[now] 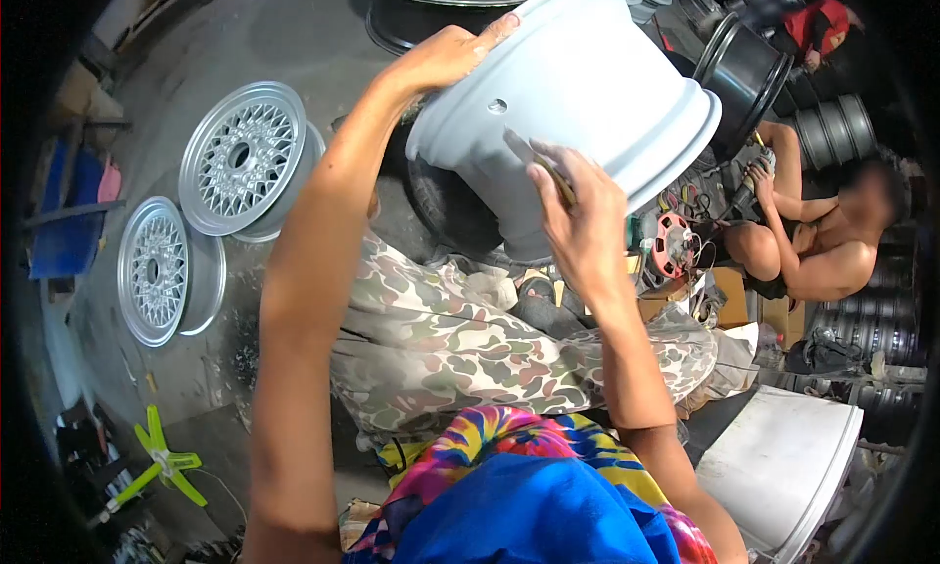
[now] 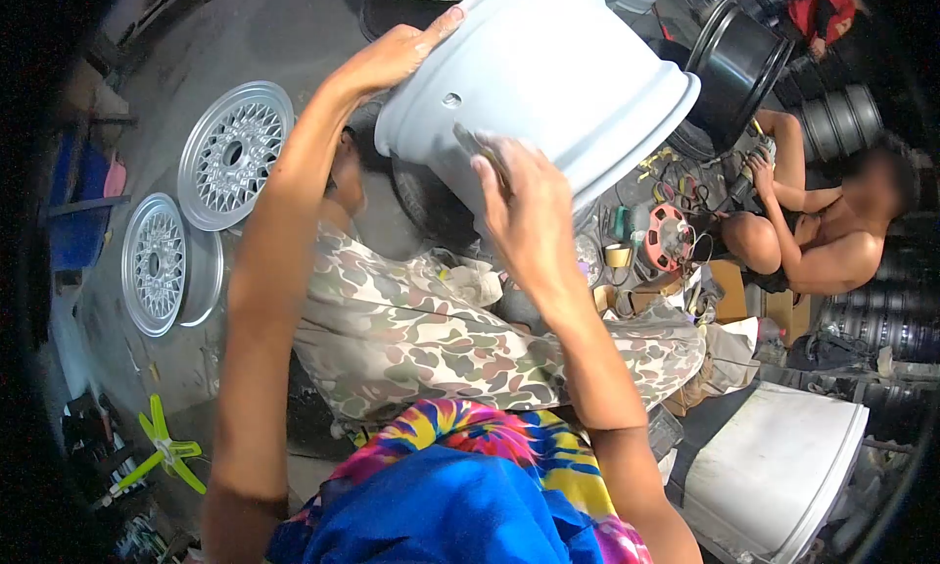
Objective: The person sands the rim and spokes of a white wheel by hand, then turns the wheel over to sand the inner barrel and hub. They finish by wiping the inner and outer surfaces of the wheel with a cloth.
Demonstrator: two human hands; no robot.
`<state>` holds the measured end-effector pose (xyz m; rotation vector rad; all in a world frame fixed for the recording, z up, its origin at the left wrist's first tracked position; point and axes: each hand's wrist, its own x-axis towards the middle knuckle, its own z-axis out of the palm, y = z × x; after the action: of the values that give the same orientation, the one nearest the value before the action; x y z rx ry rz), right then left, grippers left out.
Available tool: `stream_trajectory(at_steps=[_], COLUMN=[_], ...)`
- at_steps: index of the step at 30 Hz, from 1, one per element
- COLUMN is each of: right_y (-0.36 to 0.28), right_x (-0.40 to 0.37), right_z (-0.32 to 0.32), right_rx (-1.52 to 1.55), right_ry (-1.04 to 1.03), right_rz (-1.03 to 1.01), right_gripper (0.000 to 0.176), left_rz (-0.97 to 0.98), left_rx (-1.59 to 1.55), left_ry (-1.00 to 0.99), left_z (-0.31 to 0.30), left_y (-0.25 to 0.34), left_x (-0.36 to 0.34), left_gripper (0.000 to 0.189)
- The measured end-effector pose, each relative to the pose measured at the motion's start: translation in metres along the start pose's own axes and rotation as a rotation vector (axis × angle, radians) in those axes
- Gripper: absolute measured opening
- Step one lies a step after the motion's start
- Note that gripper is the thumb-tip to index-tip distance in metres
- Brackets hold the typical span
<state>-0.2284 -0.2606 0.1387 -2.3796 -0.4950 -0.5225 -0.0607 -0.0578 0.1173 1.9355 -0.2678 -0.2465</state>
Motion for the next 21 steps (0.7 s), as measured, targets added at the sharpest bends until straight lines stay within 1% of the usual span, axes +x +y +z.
stream_trajectory(at_steps=[1, 3, 5, 6, 8, 9, 11, 15, 17, 21], right_y=[0.002, 0.003, 0.004, 0.003, 0.000, 0.000, 0.000, 0.014, 0.017, 0.018], right_x=[0.004, 0.010, 0.013, 0.014, 0.015, 0.015, 0.013, 0.014, 0.016, 0.015], right_z=[0.014, 0.028, 0.034, 0.034, 0.033, 0.033, 0.034, 0.039, 0.040, 0.045], right_rx=[0.012, 0.024, -0.107, -0.108, -0.190, -0.192, -0.195, -0.240, -0.227, -0.212], right_ry=[0.029, 0.052, 0.103, 0.100, 0.027, 0.025, 0.002, -0.034, 0.036, 0.024], right_rz=[0.015, 0.028, 0.003, 0.001, 0.083, 0.081, 0.030, 0.014, -0.006, -0.045], right_gripper=[0.021, 0.021, 0.018, 0.018, 0.014, 0.014, 0.012, 0.011, 0.010, 0.012], left_rz=[-0.047, -0.041, -0.050, -0.050, -0.060, -0.060, -0.072, -0.057, -0.030, -0.052], left_rx=[0.009, -0.012, -0.016, -0.019, -0.038, -0.041, -0.038, -0.038, -0.007, -0.022], left_ry=[-0.046, -0.039, -0.026, -0.024, -0.037, -0.036, -0.079, -0.078, -0.012, -0.023], left_z=[-0.002, 0.002, 0.005, 0.006, 0.007, 0.006, 0.005, 0.004, 0.007, 0.005], left_y=[0.005, 0.010, 0.012, 0.014, 0.016, 0.016, 0.015, 0.013, 0.012, 0.012], left_x=[-0.004, -0.010, -0.012, -0.012, -0.013, -0.013, -0.011, -0.011, -0.012, -0.011], left_gripper=[0.100, 0.100, 0.102, 0.102, 0.103, 0.103, 0.103, 0.103, 0.100, 0.099])
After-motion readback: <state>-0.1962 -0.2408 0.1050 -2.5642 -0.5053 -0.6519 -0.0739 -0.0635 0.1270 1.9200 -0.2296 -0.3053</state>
